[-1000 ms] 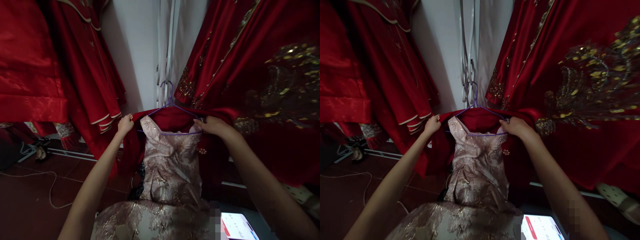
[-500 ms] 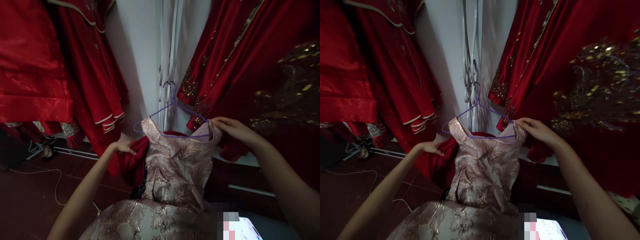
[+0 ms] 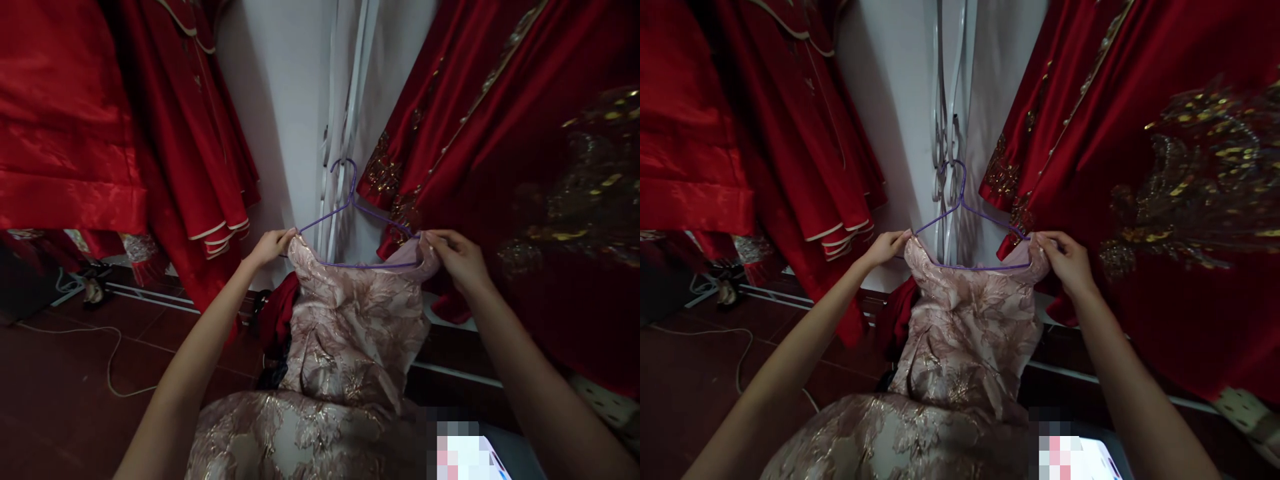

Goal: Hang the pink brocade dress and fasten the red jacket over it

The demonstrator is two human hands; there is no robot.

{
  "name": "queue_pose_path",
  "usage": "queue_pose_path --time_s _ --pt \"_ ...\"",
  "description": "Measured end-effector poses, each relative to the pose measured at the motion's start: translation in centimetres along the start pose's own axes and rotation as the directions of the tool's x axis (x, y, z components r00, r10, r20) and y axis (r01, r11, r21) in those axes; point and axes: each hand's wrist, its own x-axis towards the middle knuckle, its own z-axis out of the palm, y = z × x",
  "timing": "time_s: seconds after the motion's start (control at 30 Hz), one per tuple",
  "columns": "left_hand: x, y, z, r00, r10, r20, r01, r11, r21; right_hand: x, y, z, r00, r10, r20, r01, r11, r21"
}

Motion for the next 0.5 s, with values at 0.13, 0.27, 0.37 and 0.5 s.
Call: queue_pose_path --time_s 0.13,0.27,0.37,0.5 --pt "-3.4 -2.4 0.5 0.991 -0.13 -0.045 0.132 0.99 0.048 -0.3 2.1 -0.3 0.965 0.035 -0.26 -0.034 0.999 0.009" --pt "-7.0 -2.7 1.3 0.975 -0.208 0.076 0.195 0.97 0.147 -3.3 4.4 -1.0 0.942 0.2 -0.269 -0.224 0.973 -0.061" --pt "-8.2 -0.6 1.6 0.988 -0.155 -0.005 0.153 0.97 0.188 -6.3 4.1 -1.3 0.978 0.204 0.036 -0.193 0.961 -0.2" --pt "-6.5 3.9 2.5 0.974 0.11 -0.197 -0.101 0.993 0.058 -7.9 0.1 -0.6 0.954 -0.067 0.293 0.169 0.926 -0.339"
